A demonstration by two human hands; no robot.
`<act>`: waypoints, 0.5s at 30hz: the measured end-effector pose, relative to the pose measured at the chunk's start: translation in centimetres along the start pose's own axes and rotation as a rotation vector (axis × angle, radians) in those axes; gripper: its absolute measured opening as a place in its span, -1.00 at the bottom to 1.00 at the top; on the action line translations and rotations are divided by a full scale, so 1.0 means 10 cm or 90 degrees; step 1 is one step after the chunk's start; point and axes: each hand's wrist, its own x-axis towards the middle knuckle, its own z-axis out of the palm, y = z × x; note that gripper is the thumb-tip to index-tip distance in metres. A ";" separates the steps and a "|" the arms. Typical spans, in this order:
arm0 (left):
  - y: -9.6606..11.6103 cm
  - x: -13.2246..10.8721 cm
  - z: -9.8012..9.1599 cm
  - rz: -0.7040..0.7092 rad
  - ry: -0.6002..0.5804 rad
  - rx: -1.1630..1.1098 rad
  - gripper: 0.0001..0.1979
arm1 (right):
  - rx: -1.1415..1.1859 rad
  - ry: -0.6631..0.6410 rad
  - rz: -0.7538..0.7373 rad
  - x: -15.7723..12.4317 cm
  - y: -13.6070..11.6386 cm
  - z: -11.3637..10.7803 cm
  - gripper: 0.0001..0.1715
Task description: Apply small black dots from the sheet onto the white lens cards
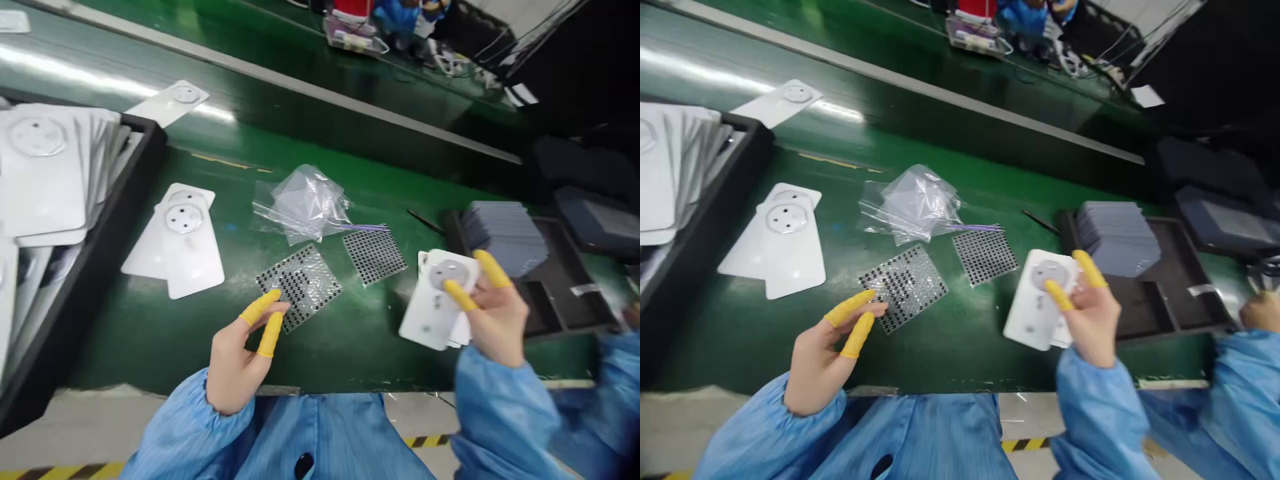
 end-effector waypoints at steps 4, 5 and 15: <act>-0.18 -0.10 -0.08 0.086 0.094 0.218 -0.69 | -0.206 0.025 -0.010 0.35 0.46 -0.41 -0.30; -0.19 -0.11 -0.08 0.104 0.105 0.233 -0.69 | -0.256 0.039 -0.040 0.32 0.41 -0.36 -0.31; -0.11 -0.13 -0.10 0.058 0.064 0.213 -0.85 | -0.069 -0.395 -0.442 -0.71 -0.84 1.64 -0.61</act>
